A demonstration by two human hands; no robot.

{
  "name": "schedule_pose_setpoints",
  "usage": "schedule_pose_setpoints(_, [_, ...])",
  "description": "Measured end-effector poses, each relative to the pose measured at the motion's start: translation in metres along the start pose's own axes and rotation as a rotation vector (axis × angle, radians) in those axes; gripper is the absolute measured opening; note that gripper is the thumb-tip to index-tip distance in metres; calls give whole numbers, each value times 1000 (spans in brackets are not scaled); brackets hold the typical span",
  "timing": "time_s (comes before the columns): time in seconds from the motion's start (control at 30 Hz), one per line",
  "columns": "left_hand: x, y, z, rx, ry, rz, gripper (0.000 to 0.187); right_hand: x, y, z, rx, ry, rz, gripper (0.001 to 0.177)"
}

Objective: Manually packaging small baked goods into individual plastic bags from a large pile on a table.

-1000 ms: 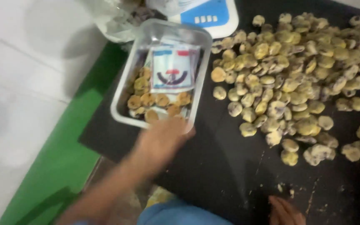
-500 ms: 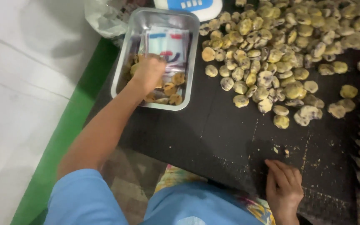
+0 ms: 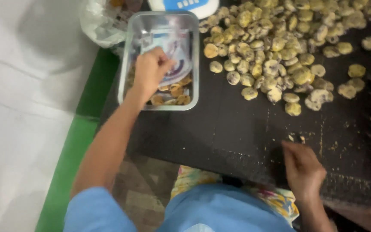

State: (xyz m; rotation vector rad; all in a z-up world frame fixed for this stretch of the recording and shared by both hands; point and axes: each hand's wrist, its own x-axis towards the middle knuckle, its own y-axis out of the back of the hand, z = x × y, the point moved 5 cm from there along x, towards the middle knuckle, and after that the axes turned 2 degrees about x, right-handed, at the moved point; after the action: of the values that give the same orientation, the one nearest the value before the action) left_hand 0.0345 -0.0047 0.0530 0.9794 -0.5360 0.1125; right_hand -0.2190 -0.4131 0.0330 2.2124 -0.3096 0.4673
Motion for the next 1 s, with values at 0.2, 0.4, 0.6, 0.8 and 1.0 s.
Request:
schedule_pose_setpoints(0.2, [-57,-13,165,-13,-235,-79,31,88,-41,-101,480,-118,-130,42])
schedule_pose_setpoints(0.4, [-81,-40,189,-176,-170,-294,25,90,-82,-44,496,-248,-119,6])
schedule_pose_setpoints(0.6, [-51,8,180,481,-252,41,16,100,-54,5,-83,107,-71,10])
schedule_pose_setpoints(0.8, [-99,-61,249,378,-439,42,5,103,-40,64,-516,145,-94,41])
schedule_pose_setpoints(1.0, [-137,-93,225,94,-251,-324,34,97,-31,76,-303,86,-93,30])
